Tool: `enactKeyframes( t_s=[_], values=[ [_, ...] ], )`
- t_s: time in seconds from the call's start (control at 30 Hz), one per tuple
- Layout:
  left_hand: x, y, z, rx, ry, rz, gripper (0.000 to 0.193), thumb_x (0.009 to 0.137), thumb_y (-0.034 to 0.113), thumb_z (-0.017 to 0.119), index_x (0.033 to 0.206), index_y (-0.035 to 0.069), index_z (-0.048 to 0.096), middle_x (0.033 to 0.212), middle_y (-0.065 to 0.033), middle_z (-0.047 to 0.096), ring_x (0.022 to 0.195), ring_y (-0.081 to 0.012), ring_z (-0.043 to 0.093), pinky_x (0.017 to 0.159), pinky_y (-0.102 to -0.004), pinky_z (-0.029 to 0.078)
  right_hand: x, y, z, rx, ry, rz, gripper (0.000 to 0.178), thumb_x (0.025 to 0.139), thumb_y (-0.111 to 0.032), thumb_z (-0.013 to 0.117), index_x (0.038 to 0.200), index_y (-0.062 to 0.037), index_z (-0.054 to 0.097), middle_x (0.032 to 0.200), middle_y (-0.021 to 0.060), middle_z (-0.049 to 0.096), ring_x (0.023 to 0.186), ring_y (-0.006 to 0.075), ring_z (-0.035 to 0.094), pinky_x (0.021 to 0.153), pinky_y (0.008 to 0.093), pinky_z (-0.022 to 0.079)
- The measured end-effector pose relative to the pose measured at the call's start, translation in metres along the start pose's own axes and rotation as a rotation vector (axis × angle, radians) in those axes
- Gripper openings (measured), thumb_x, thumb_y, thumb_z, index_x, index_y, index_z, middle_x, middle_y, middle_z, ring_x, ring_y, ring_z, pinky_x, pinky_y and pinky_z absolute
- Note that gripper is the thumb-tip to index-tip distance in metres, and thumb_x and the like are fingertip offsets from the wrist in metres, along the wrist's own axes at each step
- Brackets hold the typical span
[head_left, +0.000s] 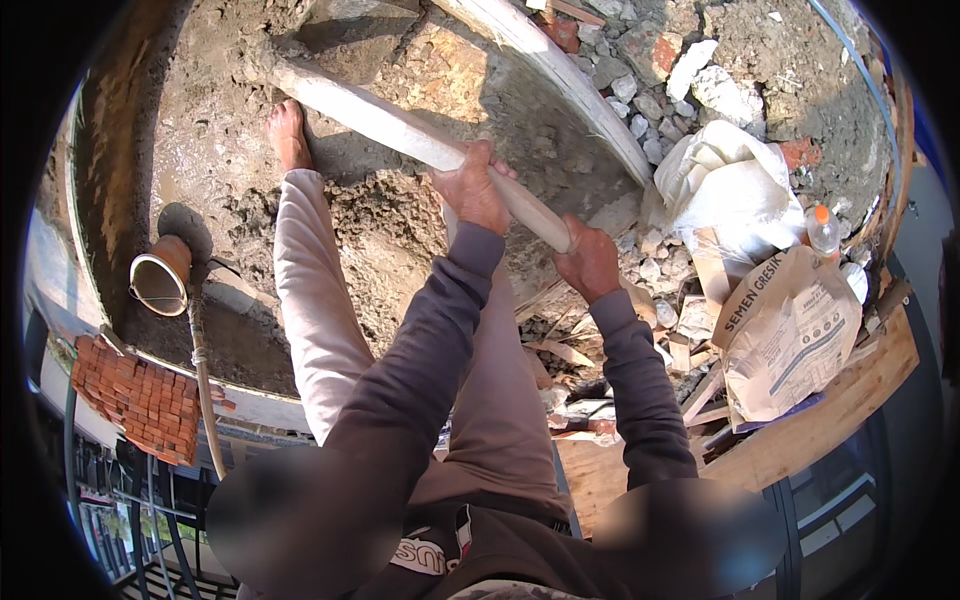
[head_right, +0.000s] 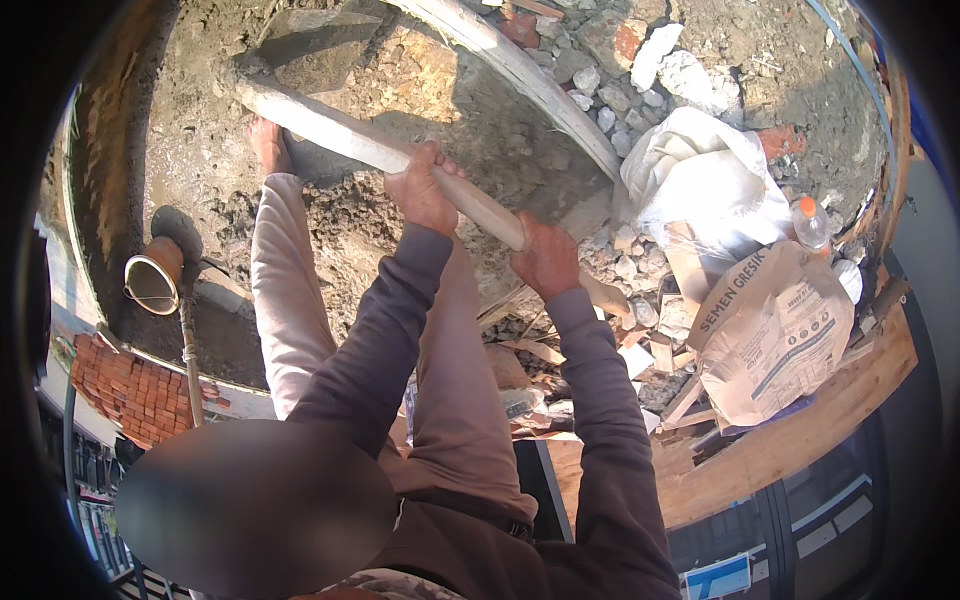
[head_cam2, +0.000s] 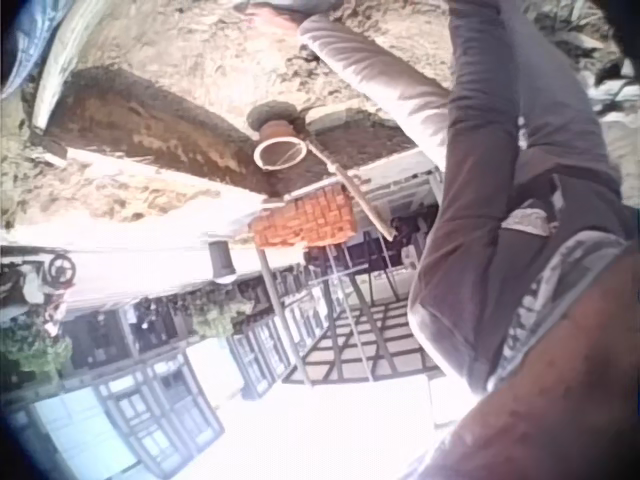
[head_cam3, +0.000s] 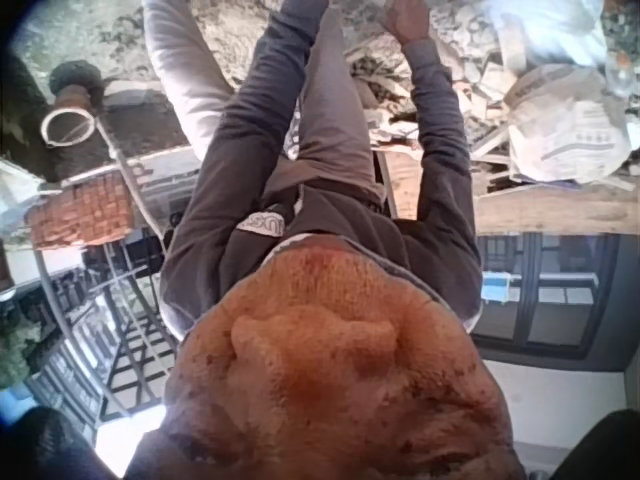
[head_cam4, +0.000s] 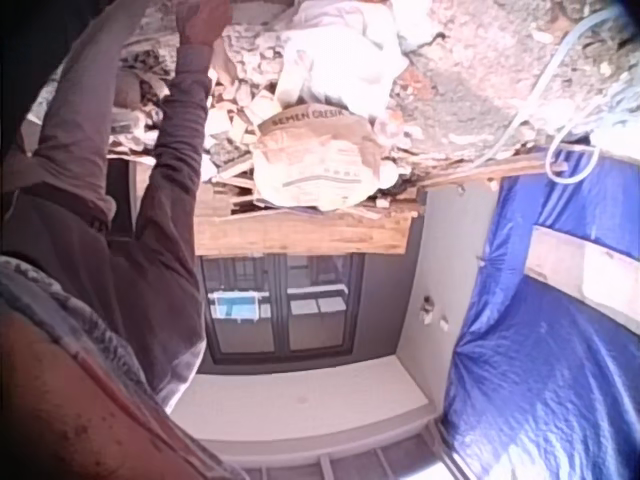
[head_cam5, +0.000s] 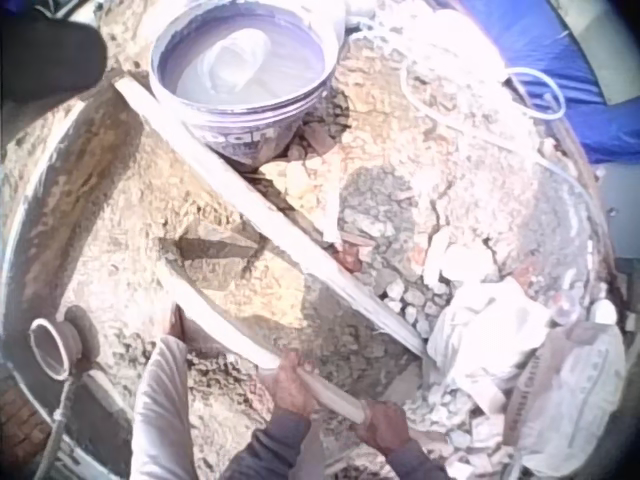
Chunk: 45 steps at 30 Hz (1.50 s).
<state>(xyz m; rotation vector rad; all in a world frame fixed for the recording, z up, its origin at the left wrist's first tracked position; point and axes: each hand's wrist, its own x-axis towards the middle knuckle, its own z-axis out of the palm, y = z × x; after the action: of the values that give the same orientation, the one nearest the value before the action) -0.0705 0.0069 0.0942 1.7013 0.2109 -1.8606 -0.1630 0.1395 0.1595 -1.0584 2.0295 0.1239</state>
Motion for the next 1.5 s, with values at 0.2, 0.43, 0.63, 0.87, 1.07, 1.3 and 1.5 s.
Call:
enactKeyframes(
  t_s=[0.2,0.43,0.63,0.87,1.07,1.3,1.5],
  values=[
    [0.002,-0.100,-0.043,0.072,0.055,-0.572,0.022,0.076,0.003,0.067,0.092,0.001,0.052,0.072,-0.0071,0.048,0.058,-0.0215,0.052,0.053,-0.0419,0.050,-0.065,0.036,-0.011,-0.193,-0.169,0.370,0.033,0.068,-0.009,0.064,0.101,-0.0086,0.060,0.071,0.0220,0.064,0.068,0.0401,0.064,0.063,0.0505,0.050],
    [-0.035,-0.064,-0.073,-0.060,0.033,-0.539,0.023,0.078,0.003,0.068,0.093,0.004,0.051,0.074,-0.0064,0.050,0.060,-0.0202,0.051,0.056,-0.0407,0.049,-0.097,0.010,-0.012,-0.141,-0.144,0.251,0.023,0.069,-0.006,0.064,0.091,-0.0086,0.055,0.065,0.0181,0.062,0.063,0.0367,0.064,0.059,0.0480,0.050],
    [-0.014,0.003,-0.026,0.085,0.014,0.056,0.025,0.081,0.007,0.068,0.092,0.002,0.047,0.071,-0.0073,0.052,0.052,-0.0163,0.053,0.047,-0.0314,0.049,-0.013,-0.021,0.014,0.062,-0.006,0.022,0.026,0.068,-0.009,0.065,0.093,-0.0088,0.056,0.068,0.0200,0.061,0.065,0.0406,0.061,0.060,0.0483,0.048],
    [-0.023,-0.136,-0.028,0.189,-0.033,-0.671,0.017,0.077,0.005,0.067,0.085,0.002,0.052,0.065,-0.0080,0.050,0.052,-0.0229,0.053,0.049,-0.0411,0.049,-0.078,0.050,0.013,-0.103,-0.065,0.432,0.025,0.071,-0.009,0.061,0.096,-0.0069,0.062,0.074,0.0218,0.065,0.071,0.0396,0.064,0.065,0.0484,0.051],
    [-0.072,-0.143,-0.061,0.173,-0.059,-0.765,0.016,0.078,0.004,0.066,0.087,0.003,0.053,0.072,-0.0088,0.051,0.059,-0.0233,0.055,0.054,-0.0409,0.050,-0.139,0.033,-0.004,-0.149,-0.102,0.466,0.029,0.070,-0.008,0.063,0.099,-0.0079,0.060,0.067,0.0206,0.062,0.067,0.0397,0.063,0.061,0.0488,0.051],
    [-0.040,-0.034,-0.047,0.042,-0.092,-0.357,0.021,0.081,0.007,0.067,0.092,0.003,0.049,0.070,-0.0070,0.053,0.054,-0.0193,0.055,0.049,-0.0350,0.049,-0.059,-0.018,0.010,0.029,-0.044,0.189,0.032,0.068,-0.009,0.065,0.098,-0.0079,0.055,0.070,0.0202,0.062,0.068,0.0397,0.063,0.061,0.0481,0.050],
    [-0.054,-0.055,-0.036,0.223,-0.080,-0.165,0.025,0.083,0.006,0.066,0.095,-0.001,0.046,0.070,-0.0077,0.054,0.053,-0.0179,0.057,0.046,-0.0298,0.049,-0.032,-0.008,0.021,0.050,0.005,0.166,0.038,0.068,-0.009,0.065,0.105,-0.0079,0.059,0.073,0.0220,0.064,0.069,0.0402,0.063,0.062,0.0478,0.050]
  ],
)
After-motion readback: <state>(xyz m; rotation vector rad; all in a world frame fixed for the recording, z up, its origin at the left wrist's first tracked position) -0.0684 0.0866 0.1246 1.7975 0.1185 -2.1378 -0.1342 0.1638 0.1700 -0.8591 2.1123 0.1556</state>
